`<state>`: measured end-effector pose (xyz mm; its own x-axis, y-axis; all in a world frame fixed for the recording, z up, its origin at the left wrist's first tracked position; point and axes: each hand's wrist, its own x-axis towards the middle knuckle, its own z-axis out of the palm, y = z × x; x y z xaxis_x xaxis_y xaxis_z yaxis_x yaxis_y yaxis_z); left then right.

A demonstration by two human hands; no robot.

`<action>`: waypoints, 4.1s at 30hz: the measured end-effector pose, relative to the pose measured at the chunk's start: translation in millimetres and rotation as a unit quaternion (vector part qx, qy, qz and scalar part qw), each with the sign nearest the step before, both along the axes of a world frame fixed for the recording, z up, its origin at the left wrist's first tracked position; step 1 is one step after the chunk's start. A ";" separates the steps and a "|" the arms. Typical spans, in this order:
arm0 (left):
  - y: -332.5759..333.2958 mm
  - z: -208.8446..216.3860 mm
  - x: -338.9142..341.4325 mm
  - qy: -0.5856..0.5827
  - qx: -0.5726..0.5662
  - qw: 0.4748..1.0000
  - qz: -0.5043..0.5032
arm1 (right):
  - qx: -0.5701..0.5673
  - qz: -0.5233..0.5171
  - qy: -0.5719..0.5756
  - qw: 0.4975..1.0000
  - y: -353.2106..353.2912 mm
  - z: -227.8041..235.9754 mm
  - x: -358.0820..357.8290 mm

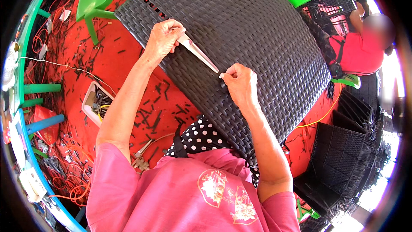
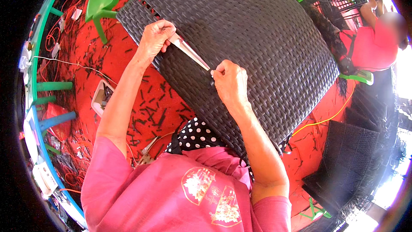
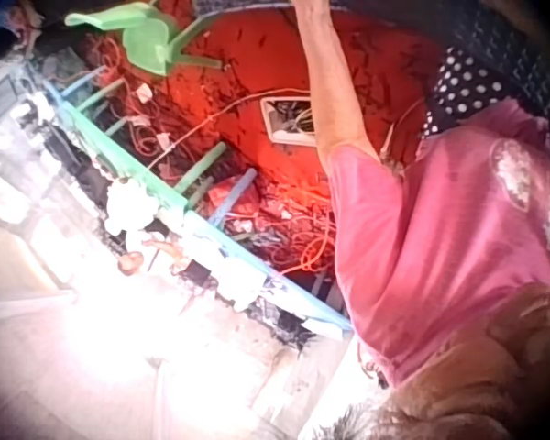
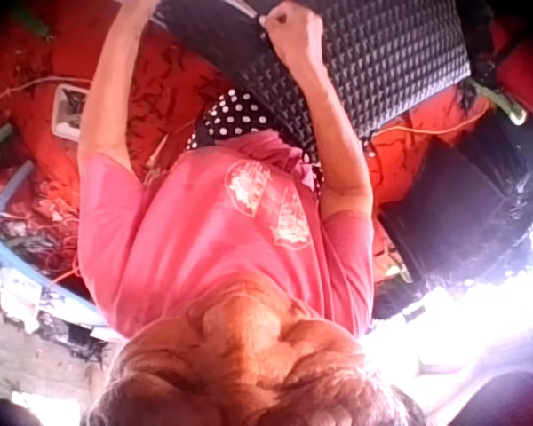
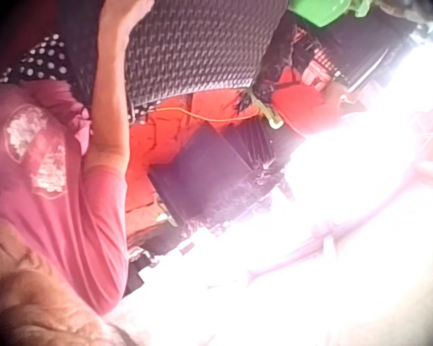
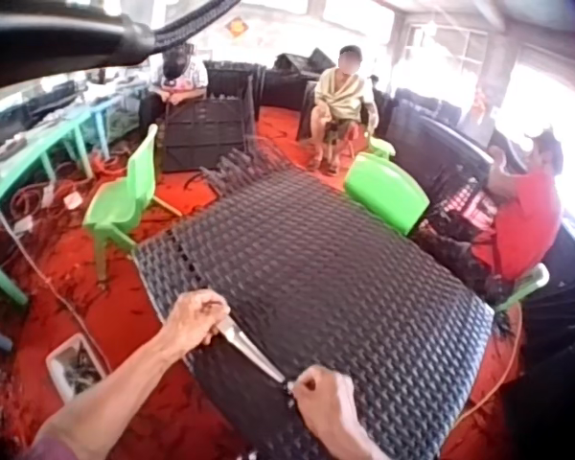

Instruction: The person sits on the floor and uses pliers to pull and adjust black plastic weaving strips on a dark wicker furniture panel. They repeatedly insert the tool into the weave, pull the strips taut, and smooth the surface with their hands. The person also lifts and repositions the panel to access different areas.

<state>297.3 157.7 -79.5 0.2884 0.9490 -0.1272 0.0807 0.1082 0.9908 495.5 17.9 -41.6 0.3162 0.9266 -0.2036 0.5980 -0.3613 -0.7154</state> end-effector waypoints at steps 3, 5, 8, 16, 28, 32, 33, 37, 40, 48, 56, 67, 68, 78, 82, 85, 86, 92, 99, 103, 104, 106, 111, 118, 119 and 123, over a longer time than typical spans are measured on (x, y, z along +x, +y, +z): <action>-0.3 0.0 2.0 0.008 0.011 1.000 0.000 | 0.038 0.044 -0.026 0.998 4.1 -2.5 -1.7; 0.3 -2.6 0.1 0.006 0.013 1.000 0.003 | 0.066 0.077 -0.061 0.993 6.3 -1.2 -3.4; 0.2 -3.2 -1.7 0.016 0.014 1.000 0.009 | 0.108 0.089 -0.102 0.985 -0.2 6.2 -4.6; 0.2 -1.9 2.1 0.018 0.006 1.000 0.006 | 0.120 0.042 -0.070 0.989 -13.6 -9.8 8.2; -7.9 6.0 -1.6 0.052 0.014 0.998 0.023 | 0.196 -0.069 0.413 0.887 -27.1 19.8 7.6; -22.3 5.0 4.1 0.186 0.243 0.939 0.159 | 0.211 -0.027 0.514 0.831 -27.4 38.9 -11.0; -33.2 15.8 10.2 0.240 0.296 0.901 0.208 | 0.213 -0.013 0.516 0.829 -29.1 45.1 -12.2; -84.0 27.8 20.2 0.266 0.414 0.870 0.042 | 0.229 0.015 0.451 0.863 -27.3 33.9 -11.0; -135.7 13.9 54.6 -0.114 0.290 0.948 -0.056 | 0.277 0.037 0.395 0.875 -28.4 33.5 -13.9; -156.0 -17.1 96.1 -0.101 0.228 0.968 0.028 | 0.289 0.066 0.107 0.949 -37.7 31.2 -14.3; -145.4 21.9 26.2 0.103 0.364 0.915 0.138 | 0.236 -0.036 0.330 0.914 -45.0 14.1 0.0; -28.5 -11.0 -2.2 0.177 0.156 0.961 0.142 | 0.047 -0.077 0.238 0.967 -44.0 15.0 17.1; -22.8 -11.8 -1.7 0.161 0.131 0.968 0.143 | 0.027 -0.067 0.220 0.973 -43.6 18.0 15.2; -19.4 7.8 3.3 -0.067 -0.063 0.988 0.123 | -0.013 -0.070 0.179 0.981 -39.3 18.1 11.4; -23.1 14.3 5.3 -0.064 -0.067 0.987 0.133 | -0.011 -0.080 0.171 0.982 -36.4 14.9 10.0; -25.0 18.1 4.4 -0.071 -0.065 0.986 0.136 | -0.008 -0.088 0.171 0.981 -35.7 16.5 7.3; -25.7 18.6 3.9 -0.077 -0.063 0.986 0.136 | -0.015 -0.081 0.163 0.983 -35.5 16.2 7.3; -26.7 19.7 2.5 -0.094 -0.055 0.986 0.126 | -0.037 -0.060 0.122 0.990 -27.1 10.9 8.1; -25.3 9.3 8.3 -0.090 -0.074 0.982 0.148 | 0.018 0.074 -0.106 0.991 -7.4 7.2 6.5; -26.4 -0.1 3.9 -0.122 -0.060 0.979 0.155 | 0.091 0.148 -0.238 0.956 -2.9 15.0 -6.8; -28.9 -1.8 -4.2 -0.102 -0.041 0.980 0.165 | 0.121 0.171 -0.259 0.943 2.5 17.6 -14.9; -30.7 -4.5 0.2 -0.099 -0.030 0.973 0.205 | 0.167 0.210 -0.311 0.912 -1.2 17.6 -15.1; -24.2 -10.2 6.6 -0.096 -0.029 0.979 0.178 | 0.240 0.194 -0.386 0.869 -6.2 4.4 -22.5; -36.0 10.2 1.3 -0.101 -0.084 0.980 0.148 | 0.299 0.230 -0.379 0.845 2.0 -7.9 -25.9; -34.0 13.4 1.9 -0.105 -0.084 0.979 0.156 | 0.295 0.229 -0.381 0.846 6.2 -10.6 -24.7; -30.0 -2.8 -14.9 -0.130 -0.066 0.974 0.174 | 0.295 0.253 -0.387 0.836 18.0 -9.4 -30.6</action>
